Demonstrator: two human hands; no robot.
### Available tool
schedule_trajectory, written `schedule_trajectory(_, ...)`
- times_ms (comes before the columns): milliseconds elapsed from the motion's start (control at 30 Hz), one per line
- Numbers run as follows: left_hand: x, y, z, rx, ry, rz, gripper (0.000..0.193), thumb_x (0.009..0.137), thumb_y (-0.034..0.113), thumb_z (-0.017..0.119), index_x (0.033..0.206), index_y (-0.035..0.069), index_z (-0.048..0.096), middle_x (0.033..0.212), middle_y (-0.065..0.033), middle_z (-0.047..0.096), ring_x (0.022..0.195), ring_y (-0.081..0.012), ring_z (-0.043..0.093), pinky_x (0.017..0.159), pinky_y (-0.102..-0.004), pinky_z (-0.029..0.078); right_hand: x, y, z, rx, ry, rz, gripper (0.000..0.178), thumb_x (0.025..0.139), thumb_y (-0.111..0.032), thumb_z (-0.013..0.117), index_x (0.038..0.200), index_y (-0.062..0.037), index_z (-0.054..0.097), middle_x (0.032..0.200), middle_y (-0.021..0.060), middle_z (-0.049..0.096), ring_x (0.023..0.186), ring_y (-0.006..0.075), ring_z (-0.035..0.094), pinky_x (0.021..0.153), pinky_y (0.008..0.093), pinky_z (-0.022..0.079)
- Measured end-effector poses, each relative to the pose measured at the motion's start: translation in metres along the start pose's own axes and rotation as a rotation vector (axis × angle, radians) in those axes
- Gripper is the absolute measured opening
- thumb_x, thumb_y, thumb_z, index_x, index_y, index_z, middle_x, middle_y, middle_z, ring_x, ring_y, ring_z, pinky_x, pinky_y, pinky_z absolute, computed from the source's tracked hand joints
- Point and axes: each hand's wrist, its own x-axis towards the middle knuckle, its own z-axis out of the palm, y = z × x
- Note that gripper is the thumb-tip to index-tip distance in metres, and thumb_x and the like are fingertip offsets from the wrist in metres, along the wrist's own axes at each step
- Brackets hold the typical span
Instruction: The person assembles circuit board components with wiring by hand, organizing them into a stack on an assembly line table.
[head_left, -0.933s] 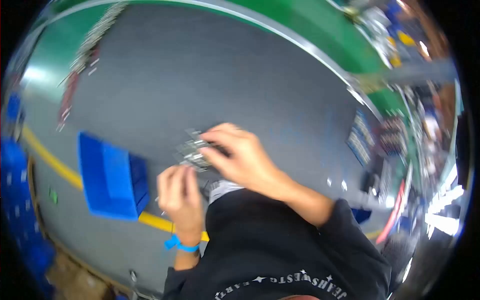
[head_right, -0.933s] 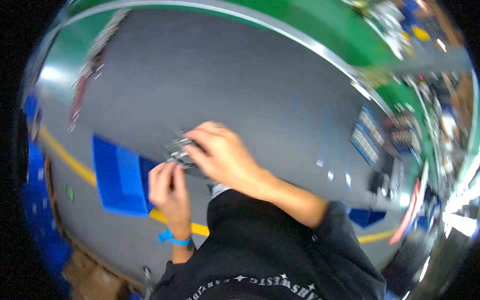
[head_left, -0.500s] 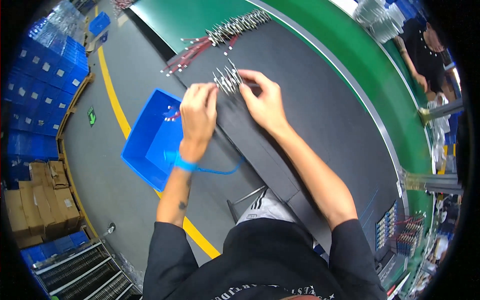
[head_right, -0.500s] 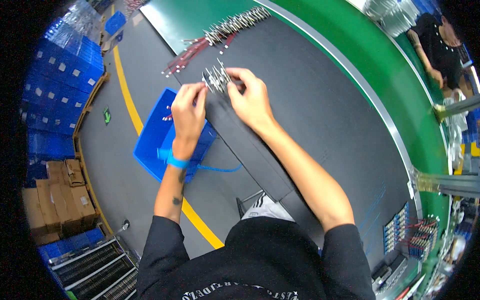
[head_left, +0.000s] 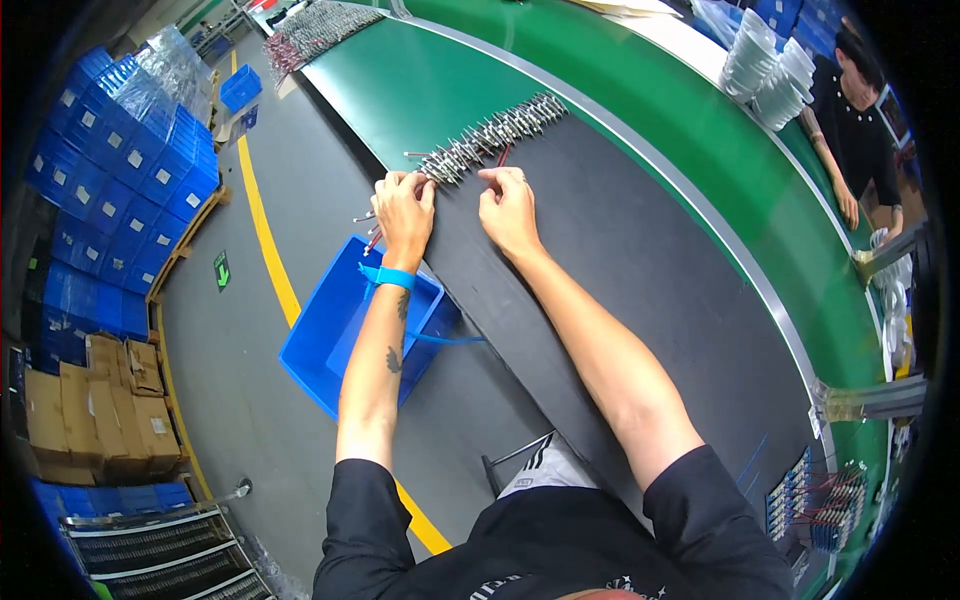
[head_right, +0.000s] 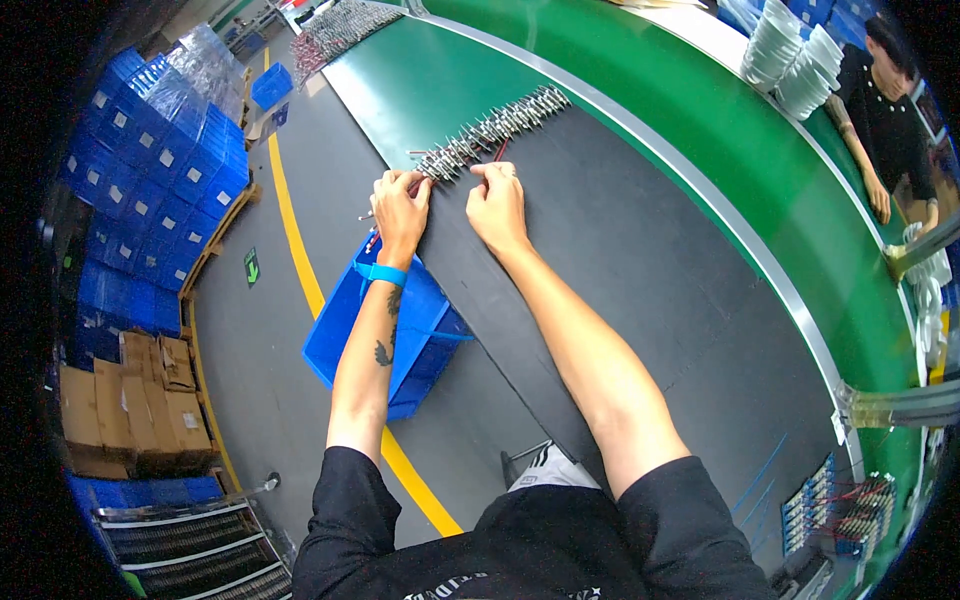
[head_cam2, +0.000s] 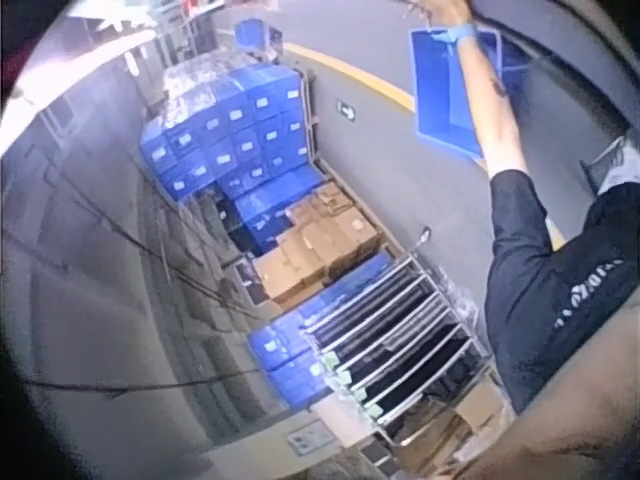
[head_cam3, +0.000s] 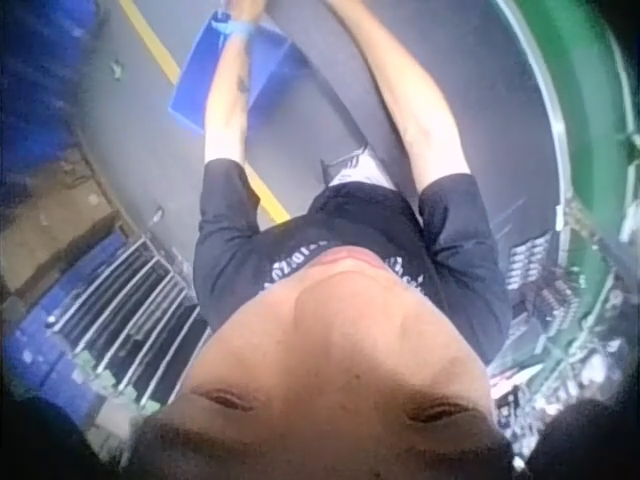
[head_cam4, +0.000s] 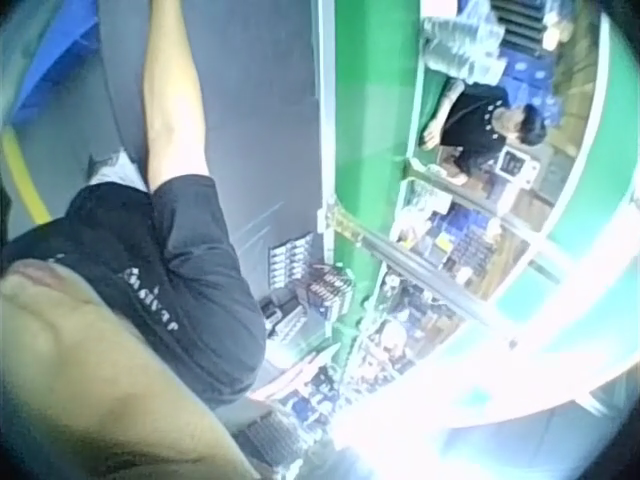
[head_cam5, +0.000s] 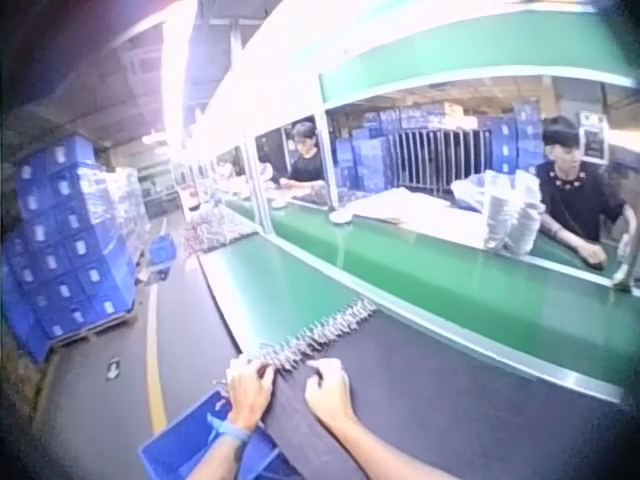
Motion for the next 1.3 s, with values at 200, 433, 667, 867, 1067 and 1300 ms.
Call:
schedule_trajectory(200, -0.003, 0.0, 0.003, -0.062, 0.078, 0.053, 0.012, 0.077, 0.017, 0.069, 0.084, 0.007, 0.07, 0.087, -0.0066, 0.062, 0.086, -0.0258, 0.056, 0.077, -0.0382, 0.041, 0.002, 0.009, 0.002, -0.029, 0.105, -0.098, 0.02, 0.076, 0.004, 0.053, 0.091, 0.002, 0.065, 0.086, 0.0117, 0.061, 0.067, 0.018, 0.058, 0.062, 0.0281, 0.046)
schedule_trajectory(433, 0.007, -0.001, -0.012, 0.009, -0.122, 0.021, 0.013, 0.076, 0.02, 0.07, 0.084, 0.01, 0.073, 0.085, -0.0064, 0.064, 0.086, -0.0256, 0.058, 0.077, -0.0378, 0.042, 0.002, 0.009, 0.001, -0.011, 0.124, -0.08, 0.017, 0.076, 0.003, 0.052, 0.085, 0.0018, 0.067, 0.08, 0.0125, 0.063, 0.066, 0.019, 0.059, 0.061, 0.0287, 0.047)
schedule_trajectory(667, 0.01, -0.007, -0.02, -0.092, -0.187, -0.027, 0.016, 0.078, 0.022, 0.069, 0.086, 0.009, 0.073, 0.083, -0.0101, 0.065, 0.08, -0.0286, 0.062, 0.071, -0.0406, 0.047, 0.003, 0.0, -0.005, 0.052, 0.102, 0.014, 0.016, 0.075, 0.003, 0.05, 0.08, 0.0018, 0.065, 0.085, 0.0177, 0.063, 0.082, 0.0331, 0.062, 0.075, 0.0383, 0.049)
schedule_trajectory(867, 0.009, -0.007, -0.016, -0.021, -0.179, 0.002, 0.013, 0.078, 0.019, 0.068, 0.085, 0.01, 0.073, 0.085, -0.0095, 0.064, 0.082, -0.0282, 0.06, 0.075, -0.0404, 0.045, 0.003, 0.002, -0.001, 0.022, 0.117, -0.002, 0.017, 0.076, 0.002, 0.05, 0.082, 0.002, 0.066, 0.084, 0.0161, 0.064, 0.075, 0.0273, 0.062, 0.07, 0.0341, 0.048)
schedule_trajectory(1067, -0.001, -0.011, -0.025, 0.01, -0.108, 0.043, 0.021, 0.078, 0.018, 0.068, 0.095, 0.006, 0.069, 0.098, -0.0116, 0.06, 0.094, -0.0292, 0.055, 0.082, -0.0405, 0.042, 0.002, -0.003, 0.008, 0.075, 0.137, 0.017, 0.017, 0.075, 0.002, 0.053, 0.084, 0.0024, 0.067, 0.083, 0.0134, 0.065, 0.066, 0.0175, 0.061, 0.061, 0.0275, 0.047)
schedule_trajectory(1300, -0.07, 0.087, -0.036, -0.182, 0.004, 0.214, 0.03, 0.086, 0.012, 0.059, 0.113, -0.001, 0.06, 0.118, -0.0202, 0.055, 0.114, -0.0343, 0.048, 0.1, -0.0435, 0.035, 0.007, 0.003, -0.018, 0.043, 0.254, 0.155, 0.02, 0.069, -0.011, 0.065, 0.087, -0.0043, 0.069, 0.081, 0.0156, 0.067, 0.075, 0.0276, 0.065, 0.07, 0.0371, 0.053)
